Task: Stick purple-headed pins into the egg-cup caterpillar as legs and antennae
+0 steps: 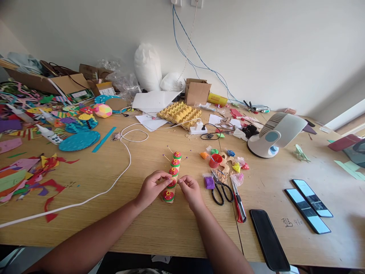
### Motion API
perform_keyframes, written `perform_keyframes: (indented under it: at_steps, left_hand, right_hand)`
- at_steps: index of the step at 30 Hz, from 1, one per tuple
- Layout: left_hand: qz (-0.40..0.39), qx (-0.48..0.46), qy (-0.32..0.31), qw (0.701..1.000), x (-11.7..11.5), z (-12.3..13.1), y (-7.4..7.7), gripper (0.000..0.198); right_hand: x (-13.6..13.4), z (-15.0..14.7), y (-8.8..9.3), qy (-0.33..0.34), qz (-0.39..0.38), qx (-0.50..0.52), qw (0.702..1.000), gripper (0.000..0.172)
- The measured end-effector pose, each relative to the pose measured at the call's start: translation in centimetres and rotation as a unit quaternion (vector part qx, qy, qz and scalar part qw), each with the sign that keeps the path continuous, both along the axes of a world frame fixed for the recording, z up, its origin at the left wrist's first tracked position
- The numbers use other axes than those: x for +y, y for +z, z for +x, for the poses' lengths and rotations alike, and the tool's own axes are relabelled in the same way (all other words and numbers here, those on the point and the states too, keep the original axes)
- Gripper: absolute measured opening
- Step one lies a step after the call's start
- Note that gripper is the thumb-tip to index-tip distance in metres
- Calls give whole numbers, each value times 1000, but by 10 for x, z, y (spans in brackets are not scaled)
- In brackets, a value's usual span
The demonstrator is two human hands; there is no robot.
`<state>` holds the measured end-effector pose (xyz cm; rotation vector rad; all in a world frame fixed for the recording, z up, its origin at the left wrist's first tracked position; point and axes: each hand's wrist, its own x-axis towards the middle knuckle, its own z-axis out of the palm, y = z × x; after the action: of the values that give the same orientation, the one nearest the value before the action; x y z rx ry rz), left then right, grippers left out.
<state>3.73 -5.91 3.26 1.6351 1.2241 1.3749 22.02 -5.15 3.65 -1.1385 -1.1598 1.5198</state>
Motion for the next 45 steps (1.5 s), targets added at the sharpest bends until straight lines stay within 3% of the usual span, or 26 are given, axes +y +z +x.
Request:
perform_keyframes:
  at_steps: [23, 31, 45]
  left_hand:
    - [-37, -29, -18, 999, 0, 1, 1, 16]
    - [-32, -31, -24, 999, -1, -1, 9, 22]
    - [-41, -34, -17, 998, 0, -3, 1, 24]
  right_hand:
    - [2, 2, -4, -6, -12, 13, 1000, 42]
    - [1, 0, -3, -2, -3, 0, 1000, 43]
    - [1, -1, -2, 2, 2, 4, 1000, 42]
